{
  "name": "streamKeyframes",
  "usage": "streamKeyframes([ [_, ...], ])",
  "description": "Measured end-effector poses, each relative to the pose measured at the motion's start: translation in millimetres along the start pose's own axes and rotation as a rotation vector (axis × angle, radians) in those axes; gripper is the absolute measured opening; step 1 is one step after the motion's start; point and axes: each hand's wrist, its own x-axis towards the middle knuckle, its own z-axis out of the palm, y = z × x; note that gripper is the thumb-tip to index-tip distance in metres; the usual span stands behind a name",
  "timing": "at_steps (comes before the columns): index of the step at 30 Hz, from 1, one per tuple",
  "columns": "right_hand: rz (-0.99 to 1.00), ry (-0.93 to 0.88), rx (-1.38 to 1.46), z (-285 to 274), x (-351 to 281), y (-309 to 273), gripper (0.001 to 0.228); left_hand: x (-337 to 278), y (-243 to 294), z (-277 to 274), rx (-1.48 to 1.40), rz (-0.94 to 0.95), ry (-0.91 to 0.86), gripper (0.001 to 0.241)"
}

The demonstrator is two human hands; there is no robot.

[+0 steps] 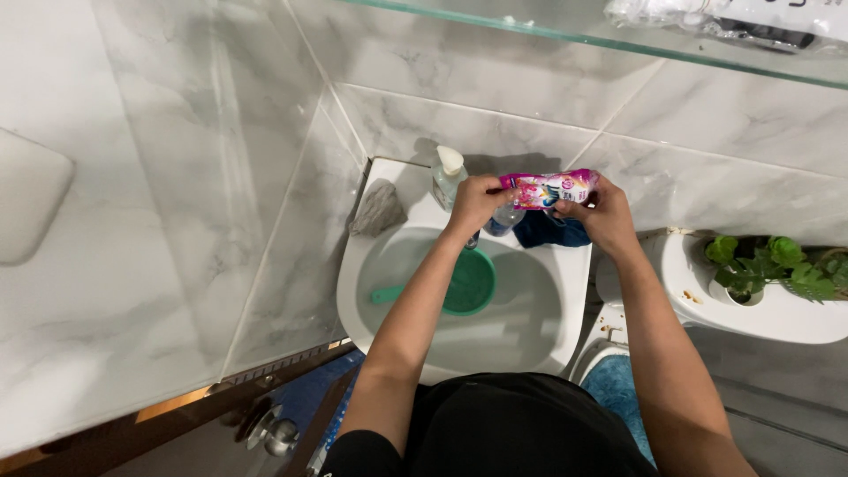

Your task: The person cleans the bathroom floor by scooping water from a green mug and pouring it onto the tiles. They then return to the sink, fill the mug with water, and add liquid soap and detergent powder from a packet into the mug.

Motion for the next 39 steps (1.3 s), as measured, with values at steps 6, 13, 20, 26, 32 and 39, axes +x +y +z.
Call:
streamKeyframes([
  [6, -0.008, 0.000, -0.037, -3.0, 1.2, 4.2, 0.043, 2.1, -1.4, 0.1, -0.030, 0.001, 0.008, 0.024],
  [13, -0.001, -0.004, -0.028, -2.5, -1.4, -6.4, 0.040, -0.2, 0.3, 2.3, 0.006, -0.047, 0.003, 0.023],
  [20, 0.003, -0.007, 0.020, -2.8, 1.1, -5.6, 0.038, 0.6, -5.6, 5.9, -0.013, -0.076, 0.005, 0.022],
  [26, 0.010, -0.007, 0.015, -1.7, 1.8, -6.6, 0.039, 2.9, -9.1, 6.7, -0.018, -0.081, 0.008, 0.024],
  [32, 0.030, 0.004, 0.083, -7.6, 4.9, 17.5, 0.040, 4.2, -9.3, 8.6, -0.002, -0.074, 0.000, 0.023],
  [39, 0.204, 0.107, 0.509, -0.6, -5.5, 70.8, 0.039, -8.7, 12.7, 1.3, -0.047, -0.054, 0.016, 0.038],
])
